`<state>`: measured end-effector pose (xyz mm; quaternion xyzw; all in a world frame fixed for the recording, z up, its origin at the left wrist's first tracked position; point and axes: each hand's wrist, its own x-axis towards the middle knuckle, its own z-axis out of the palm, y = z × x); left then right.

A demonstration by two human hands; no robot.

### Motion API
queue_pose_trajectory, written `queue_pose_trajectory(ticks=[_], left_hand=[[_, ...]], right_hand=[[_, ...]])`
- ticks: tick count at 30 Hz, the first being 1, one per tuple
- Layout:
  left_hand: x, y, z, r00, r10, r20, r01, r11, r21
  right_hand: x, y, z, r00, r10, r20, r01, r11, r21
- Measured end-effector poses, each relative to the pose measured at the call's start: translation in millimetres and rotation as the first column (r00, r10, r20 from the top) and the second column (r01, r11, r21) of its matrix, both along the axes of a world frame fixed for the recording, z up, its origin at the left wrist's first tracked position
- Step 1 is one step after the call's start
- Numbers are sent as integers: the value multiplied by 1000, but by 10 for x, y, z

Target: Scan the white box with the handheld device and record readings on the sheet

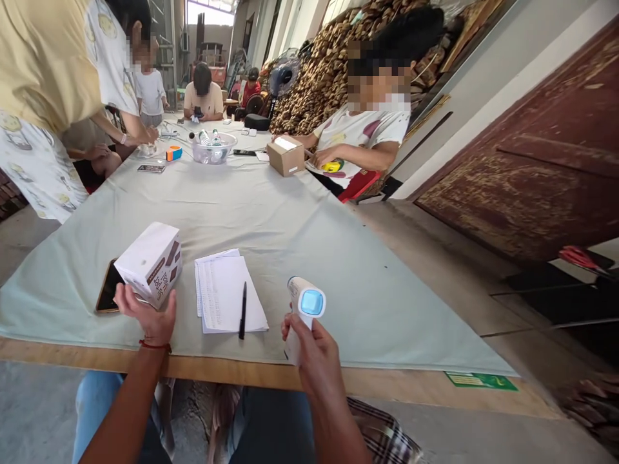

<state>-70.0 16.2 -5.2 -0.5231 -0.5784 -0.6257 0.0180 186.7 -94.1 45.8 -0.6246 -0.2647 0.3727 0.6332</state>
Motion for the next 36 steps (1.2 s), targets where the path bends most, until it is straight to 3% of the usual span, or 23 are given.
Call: queue_pose_trajectory(ticks=[1,3,6,8,11,14,19,22,25,30,36], left_hand=[[34,-41,-6,995,-28,-97,33,998,52],[98,-108,-16,932,-184,-314,215,974,69],[161,-146,18,764,-406,-501,445,894,-47],[185,-133,74,655,-516,-552,546,828,-127],[214,-91,146,470,-677,-566,678,687,-259],[234,-63,151,375,-747,-549,702,616,-358],[238,-69,90,362,-775,-517,688,597,-413],[238,-79,89,375,-784,-494,684,594,-424],[242,-88,107,386,-796,-467,676,588,-444],[241,-93,107,401,-792,-460,671,596,-441],[231,-87,74,418,-799,-432,673,592,-443]], right_hand=[[20,-11,-3,1000,-7,20,7,1000,-10],[50,-27,-3,998,-17,66,19,999,-29],[79,-37,-1,985,-47,167,54,998,-39],[88,-41,4,969,-76,234,88,995,-39],[85,-49,19,950,-97,298,117,992,-49],[85,-49,10,938,-82,336,111,991,-68],[211,62,-163,861,-59,504,136,984,-117],[343,183,-297,721,0,693,183,965,-191],[451,280,-368,552,169,816,219,915,-338],[547,372,-390,313,390,866,258,842,-473],[579,435,-401,224,481,848,286,799,-529]])
